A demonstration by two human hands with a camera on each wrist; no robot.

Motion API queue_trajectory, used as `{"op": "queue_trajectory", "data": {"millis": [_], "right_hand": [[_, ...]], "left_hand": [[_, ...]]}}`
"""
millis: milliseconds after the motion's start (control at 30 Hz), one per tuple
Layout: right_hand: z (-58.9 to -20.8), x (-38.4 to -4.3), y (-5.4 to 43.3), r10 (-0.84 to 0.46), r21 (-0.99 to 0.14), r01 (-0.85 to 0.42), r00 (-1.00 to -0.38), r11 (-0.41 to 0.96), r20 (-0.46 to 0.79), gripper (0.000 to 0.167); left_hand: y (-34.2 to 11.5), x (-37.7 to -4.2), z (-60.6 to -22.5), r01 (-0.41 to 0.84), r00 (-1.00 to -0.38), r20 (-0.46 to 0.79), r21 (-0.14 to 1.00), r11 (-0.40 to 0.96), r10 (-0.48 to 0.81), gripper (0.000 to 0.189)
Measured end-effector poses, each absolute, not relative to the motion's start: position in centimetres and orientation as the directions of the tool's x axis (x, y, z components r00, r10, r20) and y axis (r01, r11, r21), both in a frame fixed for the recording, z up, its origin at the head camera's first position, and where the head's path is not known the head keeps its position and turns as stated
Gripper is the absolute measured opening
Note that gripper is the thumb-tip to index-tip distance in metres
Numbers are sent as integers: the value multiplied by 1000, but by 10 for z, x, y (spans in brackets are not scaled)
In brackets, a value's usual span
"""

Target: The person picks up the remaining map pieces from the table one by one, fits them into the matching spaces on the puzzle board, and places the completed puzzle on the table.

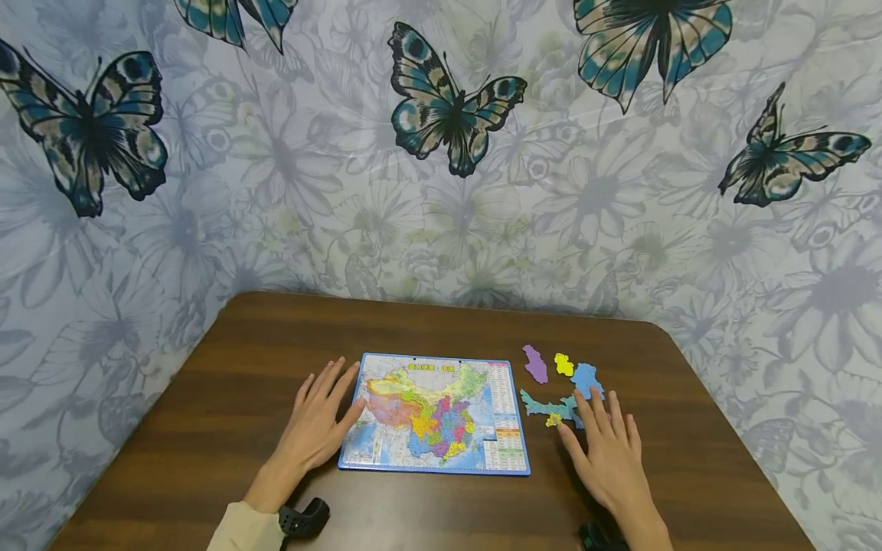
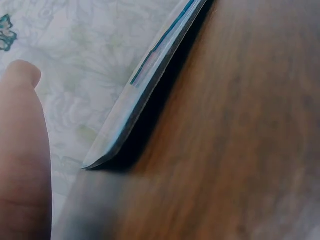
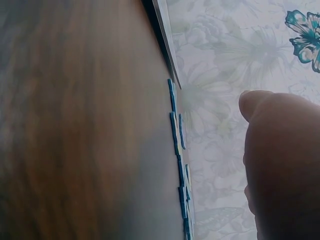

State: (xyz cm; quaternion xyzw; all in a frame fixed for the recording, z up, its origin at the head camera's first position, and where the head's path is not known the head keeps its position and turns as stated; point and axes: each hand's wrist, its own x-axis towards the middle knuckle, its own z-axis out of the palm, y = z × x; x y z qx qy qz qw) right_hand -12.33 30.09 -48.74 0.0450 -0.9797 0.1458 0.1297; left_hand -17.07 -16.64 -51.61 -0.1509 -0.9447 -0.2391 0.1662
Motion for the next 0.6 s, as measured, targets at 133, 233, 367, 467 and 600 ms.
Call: {"op": "queue_trajectory", "data": {"millis": [133,233,367,467,600], "right_hand": [[-485,-122,302,-53,-269,-128,-962,955,269,70],[-484,-123,302,-52,-269,-132,-957,954,285,69],[-484,-125,300,-49,-283,-140,-951,949,306,68],[-485,-125,299,-48,-296,-146,-948,944,316,67],[-485,-124,298,-46,-313,-153,-945,938,325,67]], "left_hand": [[-164,-175,-517,401,-893,383,430,809,239,66],[-164,-180,-518,421,-886,382,430,799,261,66],[-165,-185,-517,430,-888,360,435,791,285,65],[-165,-185,-517,427,-896,325,437,791,304,68],[-163,-184,-519,422,-902,279,411,808,330,73]]}}
